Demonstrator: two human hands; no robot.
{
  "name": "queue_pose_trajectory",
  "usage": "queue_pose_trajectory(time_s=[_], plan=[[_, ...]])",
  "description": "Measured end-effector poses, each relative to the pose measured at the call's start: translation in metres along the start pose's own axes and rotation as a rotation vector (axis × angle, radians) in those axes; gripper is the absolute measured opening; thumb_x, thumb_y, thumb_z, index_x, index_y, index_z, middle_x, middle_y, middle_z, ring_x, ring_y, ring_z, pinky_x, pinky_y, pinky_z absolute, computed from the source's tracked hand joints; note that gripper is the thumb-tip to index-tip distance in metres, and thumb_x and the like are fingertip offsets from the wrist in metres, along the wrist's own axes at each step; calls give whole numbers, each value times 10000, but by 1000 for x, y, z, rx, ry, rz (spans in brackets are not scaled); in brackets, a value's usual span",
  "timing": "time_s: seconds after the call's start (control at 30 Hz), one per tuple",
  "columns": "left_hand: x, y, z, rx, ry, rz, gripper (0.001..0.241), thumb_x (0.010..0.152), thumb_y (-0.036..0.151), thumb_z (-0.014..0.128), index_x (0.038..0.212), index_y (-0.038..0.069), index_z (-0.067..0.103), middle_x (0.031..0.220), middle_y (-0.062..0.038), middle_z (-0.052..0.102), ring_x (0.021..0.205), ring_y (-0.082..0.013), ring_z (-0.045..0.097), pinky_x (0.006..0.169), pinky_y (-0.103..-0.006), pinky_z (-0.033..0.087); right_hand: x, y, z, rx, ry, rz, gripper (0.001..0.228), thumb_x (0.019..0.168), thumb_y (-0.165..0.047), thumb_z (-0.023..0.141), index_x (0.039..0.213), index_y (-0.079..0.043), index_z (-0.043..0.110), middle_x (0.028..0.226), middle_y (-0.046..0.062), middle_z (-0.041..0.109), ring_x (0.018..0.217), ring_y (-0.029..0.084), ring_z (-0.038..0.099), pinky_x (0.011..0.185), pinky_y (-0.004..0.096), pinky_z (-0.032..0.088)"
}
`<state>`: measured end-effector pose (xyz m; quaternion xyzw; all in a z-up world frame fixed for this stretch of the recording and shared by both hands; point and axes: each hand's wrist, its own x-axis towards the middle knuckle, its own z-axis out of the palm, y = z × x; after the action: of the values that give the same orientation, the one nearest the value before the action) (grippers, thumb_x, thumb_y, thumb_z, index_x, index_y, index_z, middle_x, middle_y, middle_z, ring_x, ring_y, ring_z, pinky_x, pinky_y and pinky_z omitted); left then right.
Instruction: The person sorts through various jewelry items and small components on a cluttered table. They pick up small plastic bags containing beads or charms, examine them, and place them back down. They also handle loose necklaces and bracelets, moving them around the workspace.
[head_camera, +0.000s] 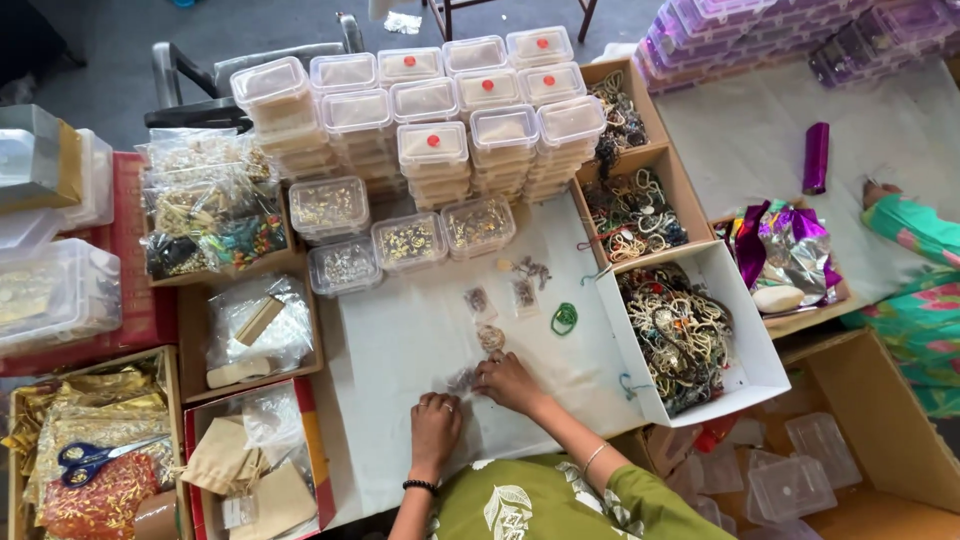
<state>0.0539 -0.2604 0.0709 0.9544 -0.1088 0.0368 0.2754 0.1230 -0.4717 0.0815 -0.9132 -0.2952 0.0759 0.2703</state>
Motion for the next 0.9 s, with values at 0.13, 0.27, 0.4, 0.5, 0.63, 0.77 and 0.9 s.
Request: queue_pose_trajectory(time_s=[0.13,0.27,0.4,0.5,0.63,0.77,0.9], plan=[[12,1,-12,-79,-110,-191,173,920,168,661,1065,102,729,1026,-80,743,1074,-290,629,906,-443,476,6,0,-1,58,-23,82,99,855,-250,771,916,-176,795,957,2,731,1011,288,586,842,443,460],[13,2,-12,-74,-15,-230,180,972,168,639,1124,95,706,1034,-85,731,1047,-284,641,895,-432,497,11,-4,-7,291,-15,242,169,847,-241,760,980,-142,726,866,54,755,856,285,676,826,427,512],[14,2,-7,130,103,155,213,903,181,666,1100,111,705,1134,-53,697,1112,-257,619,904,-429,471,20,7,1,407,-86,403,210,844,-217,747,1027,-133,685,866,85,750,829,252,713,774,397,547],[22,-2,-2,191,77,302,292,878,211,677,1152,107,688,1191,-42,684,1161,-248,592,947,-435,445,23,33,29,474,-170,392,142,884,-198,722,1006,-126,712,902,66,757,852,228,720,781,367,552],[38,-7,-8,169,12,333,288,879,221,674,1150,124,668,1196,-24,686,1193,-227,586,976,-447,416,27,61,46,691,-257,446,129,896,-177,701,1009,-119,722,911,55,754,853,206,717,788,352,565],[63,-32,-3,-36,-177,235,230,879,222,678,1079,122,731,1123,-42,727,1082,-260,652,940,-442,489,38,61,-5,636,-184,309,127,926,-183,674,1013,-110,730,929,85,752,856,230,715,801,364,563],[80,-117,32,-103,-148,12,204,887,242,623,906,100,767,1213,-124,751,964,-375,701,863,-470,559,62,104,-46,122,149,347,235,938,-76,562,1033,-131,770,1114,93,730,1080,289,681,959,420,527]])
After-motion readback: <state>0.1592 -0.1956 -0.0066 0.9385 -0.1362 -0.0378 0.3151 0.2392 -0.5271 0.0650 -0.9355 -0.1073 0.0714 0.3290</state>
